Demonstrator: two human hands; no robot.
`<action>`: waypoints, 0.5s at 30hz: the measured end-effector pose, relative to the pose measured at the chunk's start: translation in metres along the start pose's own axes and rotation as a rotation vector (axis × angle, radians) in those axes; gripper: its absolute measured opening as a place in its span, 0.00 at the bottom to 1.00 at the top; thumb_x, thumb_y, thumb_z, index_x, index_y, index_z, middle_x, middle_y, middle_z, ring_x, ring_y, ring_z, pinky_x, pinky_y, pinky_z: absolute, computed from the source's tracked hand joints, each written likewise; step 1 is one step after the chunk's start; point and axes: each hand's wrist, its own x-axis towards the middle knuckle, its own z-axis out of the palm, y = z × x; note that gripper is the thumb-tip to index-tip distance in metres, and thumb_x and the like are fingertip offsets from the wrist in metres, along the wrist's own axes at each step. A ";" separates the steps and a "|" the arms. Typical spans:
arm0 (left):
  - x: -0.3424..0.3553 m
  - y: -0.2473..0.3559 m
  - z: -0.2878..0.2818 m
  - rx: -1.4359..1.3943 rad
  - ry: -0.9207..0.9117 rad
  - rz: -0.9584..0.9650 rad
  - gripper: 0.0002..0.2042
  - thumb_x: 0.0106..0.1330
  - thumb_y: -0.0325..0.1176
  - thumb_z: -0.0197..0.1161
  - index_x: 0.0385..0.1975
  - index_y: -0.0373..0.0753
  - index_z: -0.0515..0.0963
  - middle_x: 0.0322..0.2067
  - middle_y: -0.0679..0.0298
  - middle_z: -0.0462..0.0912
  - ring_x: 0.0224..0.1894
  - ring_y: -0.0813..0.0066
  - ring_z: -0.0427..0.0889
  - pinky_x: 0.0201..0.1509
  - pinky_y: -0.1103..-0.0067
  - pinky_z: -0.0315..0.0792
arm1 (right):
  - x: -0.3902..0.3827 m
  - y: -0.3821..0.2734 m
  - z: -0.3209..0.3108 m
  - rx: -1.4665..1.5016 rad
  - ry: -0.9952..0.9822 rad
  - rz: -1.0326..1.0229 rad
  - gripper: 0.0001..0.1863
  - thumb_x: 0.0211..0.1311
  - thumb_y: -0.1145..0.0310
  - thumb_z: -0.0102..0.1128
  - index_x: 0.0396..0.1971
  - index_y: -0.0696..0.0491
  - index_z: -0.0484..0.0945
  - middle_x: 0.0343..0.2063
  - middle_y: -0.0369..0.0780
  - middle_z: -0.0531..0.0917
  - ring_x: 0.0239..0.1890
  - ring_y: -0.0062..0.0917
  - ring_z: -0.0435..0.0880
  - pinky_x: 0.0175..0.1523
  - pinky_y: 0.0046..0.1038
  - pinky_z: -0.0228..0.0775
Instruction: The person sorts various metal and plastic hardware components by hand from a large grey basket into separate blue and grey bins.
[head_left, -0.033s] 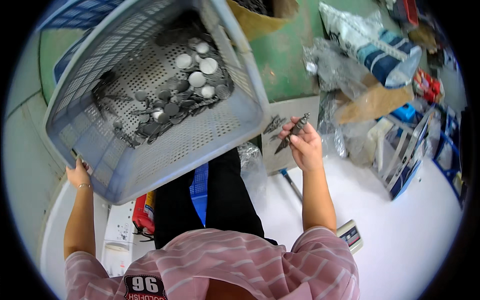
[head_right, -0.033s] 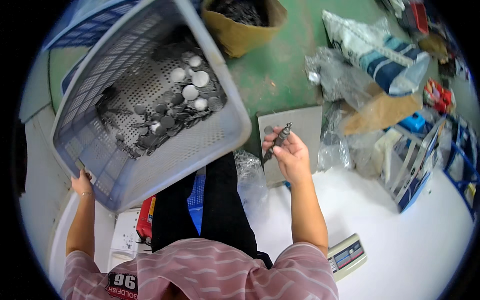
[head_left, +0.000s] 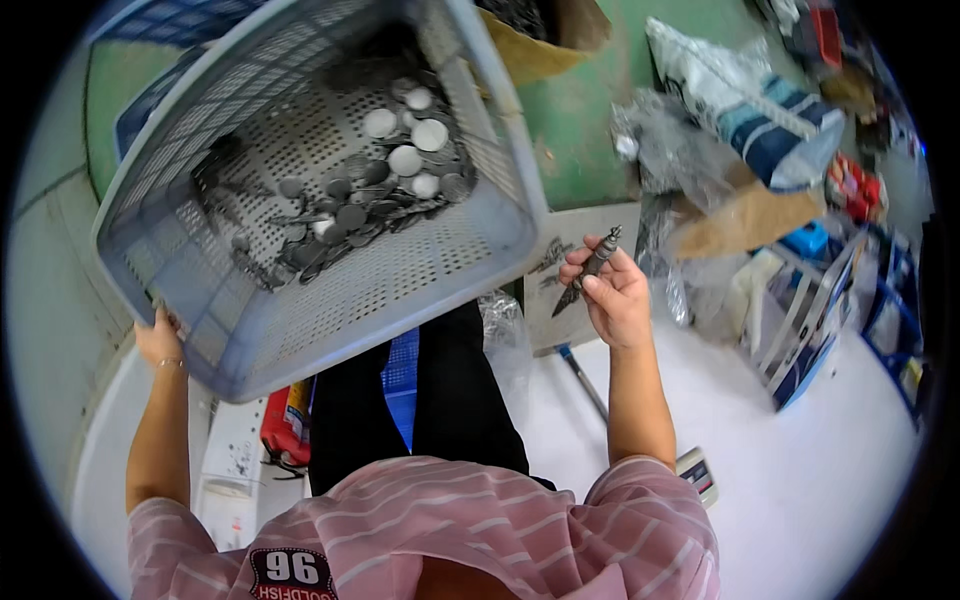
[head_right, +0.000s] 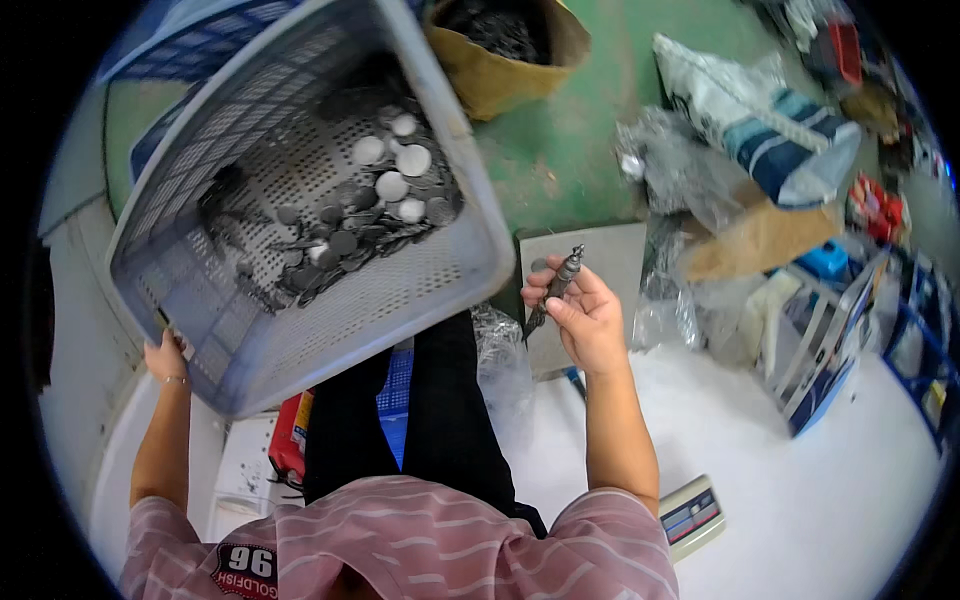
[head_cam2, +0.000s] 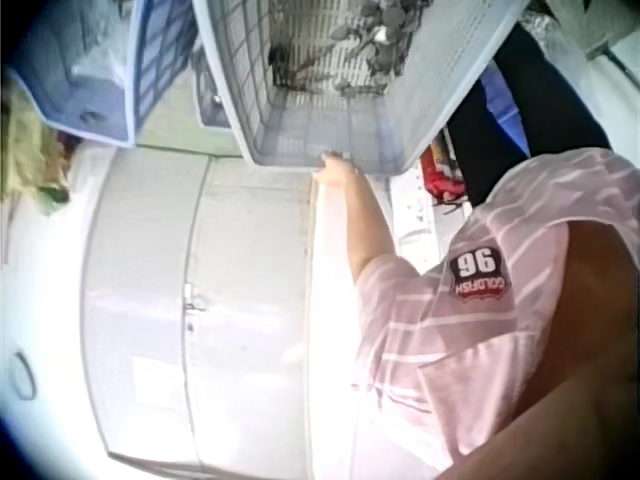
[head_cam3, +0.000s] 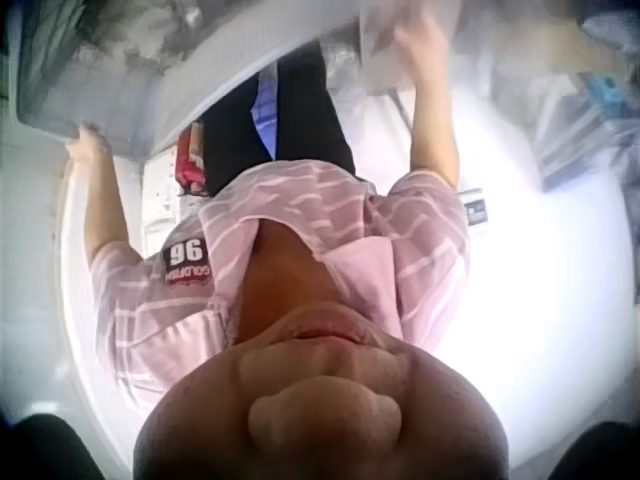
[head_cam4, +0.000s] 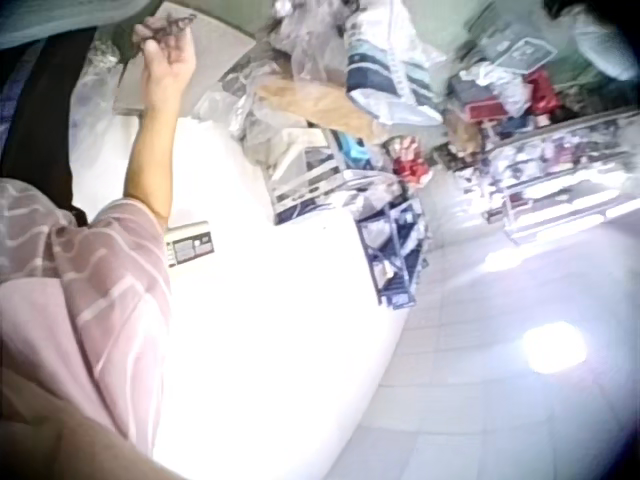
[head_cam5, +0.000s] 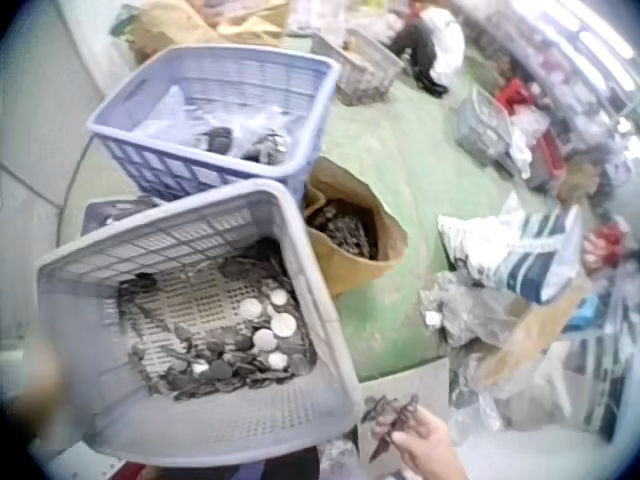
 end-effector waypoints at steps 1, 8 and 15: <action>0.005 -0.011 0.000 -0.016 -0.010 0.025 0.11 0.53 0.31 0.59 0.32 0.32 0.70 0.18 0.61 0.76 0.18 0.78 0.74 0.22 0.81 0.69 | 0.005 -0.011 0.019 -0.017 -0.043 0.016 0.24 0.48 0.84 0.55 0.49 0.61 0.65 0.37 0.46 0.76 0.39 0.31 0.78 0.49 0.33 0.69; -0.009 0.017 0.003 0.336 0.033 0.065 0.18 0.51 0.37 0.58 0.40 0.34 0.71 0.32 0.49 0.79 0.39 0.51 0.77 0.43 0.67 0.69 | 0.061 -0.020 0.134 -0.326 -0.340 0.131 0.28 0.42 0.89 0.58 0.48 0.63 0.66 0.37 0.49 0.77 0.39 0.35 0.80 0.43 0.31 0.74; -0.011 0.017 -0.002 0.299 0.037 -0.055 0.17 0.51 0.41 0.56 0.39 0.40 0.71 0.33 0.49 0.79 0.39 0.51 0.77 0.43 0.65 0.70 | 0.084 0.016 0.213 -0.425 -0.525 0.276 0.26 0.44 0.86 0.60 0.47 0.63 0.66 0.36 0.49 0.78 0.38 0.35 0.80 0.43 0.29 0.74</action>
